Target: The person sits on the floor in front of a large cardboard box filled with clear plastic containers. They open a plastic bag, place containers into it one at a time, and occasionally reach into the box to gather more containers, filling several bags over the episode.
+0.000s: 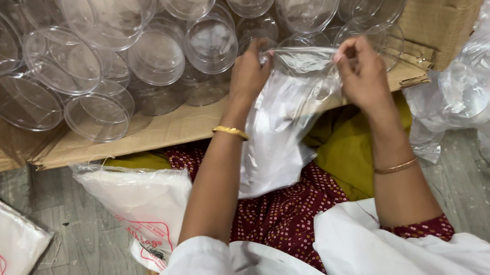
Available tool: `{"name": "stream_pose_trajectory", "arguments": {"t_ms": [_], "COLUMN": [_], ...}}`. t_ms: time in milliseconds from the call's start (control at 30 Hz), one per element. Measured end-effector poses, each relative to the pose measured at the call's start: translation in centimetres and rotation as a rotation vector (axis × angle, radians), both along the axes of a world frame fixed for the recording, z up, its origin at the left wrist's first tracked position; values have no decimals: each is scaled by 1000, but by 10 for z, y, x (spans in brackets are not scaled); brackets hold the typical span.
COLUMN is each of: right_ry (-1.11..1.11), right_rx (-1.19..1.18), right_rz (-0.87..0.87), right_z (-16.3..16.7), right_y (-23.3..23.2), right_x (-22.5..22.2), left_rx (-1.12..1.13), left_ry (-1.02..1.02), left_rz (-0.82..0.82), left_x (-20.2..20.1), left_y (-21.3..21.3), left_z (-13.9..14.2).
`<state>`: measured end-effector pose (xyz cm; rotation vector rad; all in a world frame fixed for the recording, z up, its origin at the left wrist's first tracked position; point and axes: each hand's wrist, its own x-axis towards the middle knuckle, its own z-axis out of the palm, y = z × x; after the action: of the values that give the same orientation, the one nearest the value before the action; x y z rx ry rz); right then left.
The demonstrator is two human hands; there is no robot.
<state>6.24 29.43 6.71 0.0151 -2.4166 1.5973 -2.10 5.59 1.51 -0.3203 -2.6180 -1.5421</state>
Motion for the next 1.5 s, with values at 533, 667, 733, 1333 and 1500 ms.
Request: {"name": "stream_pose_trajectory", "arguments": {"t_ms": [533, 667, 733, 1333, 1500], "right_ry": [-16, -221, -481, -28, -309], "right_rx": [-177, -247, -233, -122, -1022], "right_rz": [19, 128, 110, 210, 553], "right_z": [-7, -8, -9, -31, -22], "right_y": [-30, -56, -66, -76, -82], "right_x": [-15, -33, -42, -24, -19], "left_rx": [166, 491, 564, 602, 810], "left_ry": [-177, -378, -385, -435, -153], "left_rz": [-102, -99, -71, 109, -61], "left_x": [16, 30, 35, 45, 53], "left_y": [-48, -80, -88, -89, -84], "left_z": [18, 15, 3, 5, 35]}}
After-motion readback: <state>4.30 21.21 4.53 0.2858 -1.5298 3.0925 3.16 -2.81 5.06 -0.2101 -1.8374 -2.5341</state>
